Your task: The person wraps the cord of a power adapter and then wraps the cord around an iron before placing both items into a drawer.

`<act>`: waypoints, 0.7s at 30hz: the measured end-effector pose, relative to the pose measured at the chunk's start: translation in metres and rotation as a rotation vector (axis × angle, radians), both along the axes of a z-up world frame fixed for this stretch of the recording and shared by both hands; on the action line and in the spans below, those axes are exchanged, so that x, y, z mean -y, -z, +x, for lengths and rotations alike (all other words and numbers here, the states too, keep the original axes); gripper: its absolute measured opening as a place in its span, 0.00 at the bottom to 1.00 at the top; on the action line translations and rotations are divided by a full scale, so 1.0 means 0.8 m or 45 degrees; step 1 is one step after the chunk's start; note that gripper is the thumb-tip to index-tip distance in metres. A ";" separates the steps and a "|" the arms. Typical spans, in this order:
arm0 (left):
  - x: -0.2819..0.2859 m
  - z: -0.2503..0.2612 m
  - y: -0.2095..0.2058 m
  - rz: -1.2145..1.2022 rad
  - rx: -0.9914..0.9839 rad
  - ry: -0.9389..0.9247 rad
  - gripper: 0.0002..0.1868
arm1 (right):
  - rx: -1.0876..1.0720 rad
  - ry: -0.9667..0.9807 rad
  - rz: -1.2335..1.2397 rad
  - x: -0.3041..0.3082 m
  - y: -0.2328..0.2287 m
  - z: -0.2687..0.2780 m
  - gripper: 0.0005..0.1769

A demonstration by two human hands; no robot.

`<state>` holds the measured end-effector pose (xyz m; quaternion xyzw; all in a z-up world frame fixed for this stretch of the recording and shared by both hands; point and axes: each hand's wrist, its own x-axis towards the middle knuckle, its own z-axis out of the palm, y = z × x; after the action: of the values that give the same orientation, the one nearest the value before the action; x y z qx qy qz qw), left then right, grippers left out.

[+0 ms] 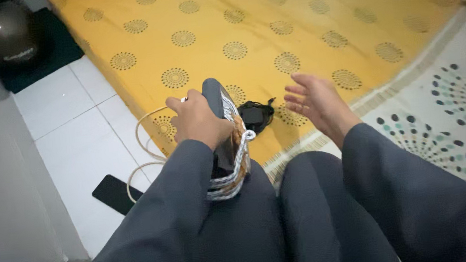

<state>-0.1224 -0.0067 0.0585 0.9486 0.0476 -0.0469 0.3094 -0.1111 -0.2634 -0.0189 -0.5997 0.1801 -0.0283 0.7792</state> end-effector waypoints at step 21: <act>0.040 0.035 0.056 0.047 -0.091 0.044 0.40 | -0.460 0.066 -1.112 -0.069 0.144 0.102 0.34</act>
<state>-0.0944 -0.0391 0.0137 0.9525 0.0432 -0.0853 0.2893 -0.0291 -0.2085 -0.1345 -0.8620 0.2989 -0.0160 0.4091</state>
